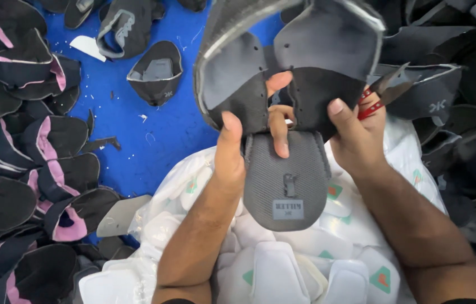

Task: Trimming excess threads and fabric from shoe uppers using thread snips.

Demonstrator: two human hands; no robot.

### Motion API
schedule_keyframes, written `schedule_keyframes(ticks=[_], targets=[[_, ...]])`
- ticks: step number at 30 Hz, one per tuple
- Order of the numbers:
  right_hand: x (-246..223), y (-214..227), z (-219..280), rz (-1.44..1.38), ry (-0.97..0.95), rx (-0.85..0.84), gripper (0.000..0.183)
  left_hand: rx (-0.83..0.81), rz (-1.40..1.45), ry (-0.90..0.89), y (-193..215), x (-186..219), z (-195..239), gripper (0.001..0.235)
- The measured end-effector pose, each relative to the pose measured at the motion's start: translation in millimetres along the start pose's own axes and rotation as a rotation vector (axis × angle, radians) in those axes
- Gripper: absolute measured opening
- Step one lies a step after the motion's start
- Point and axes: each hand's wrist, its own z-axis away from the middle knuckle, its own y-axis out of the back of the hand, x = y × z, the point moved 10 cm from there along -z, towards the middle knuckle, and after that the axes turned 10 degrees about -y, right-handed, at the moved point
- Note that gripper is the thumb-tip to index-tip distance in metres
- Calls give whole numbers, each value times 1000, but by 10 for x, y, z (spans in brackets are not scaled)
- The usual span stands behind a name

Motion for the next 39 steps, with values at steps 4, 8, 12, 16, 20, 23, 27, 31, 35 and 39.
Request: schedule_keyframes(ticks=[4,8,12,16,20,23,27,31,35,39], targets=[[-26,-23,-8,-16,-5,-25,38,-77,-156,-19,-42,73,-3,97],[-177,-295,-29,30,-2,-124,41,-161,-313,-70,-140,133,-25,96],[-46,-67,38,18,85,-184,42,-178,-278,-92,-193,148,-26,74],[110,207,81,234,105,-73,39,-214,-182,-41,-95,51,119,66],[49,67,33,101,57,-96,41,-192,-189,-40,-157,66,43,68],[-89,-157,-10,22,32,-158,50,-150,-222,-42,-85,51,15,75],[-125,-242,-63,112,-110,-80,65,-59,-92,71,-168,13,-66,100],[161,295,-84,79,-97,39,62,-15,62,92,71,-186,69,99],[79,126,-99,-61,-100,73,62,81,105,92,64,-180,19,89],[-25,-53,-98,-142,-90,-15,58,429,-377,-91,648,-172,77,53]])
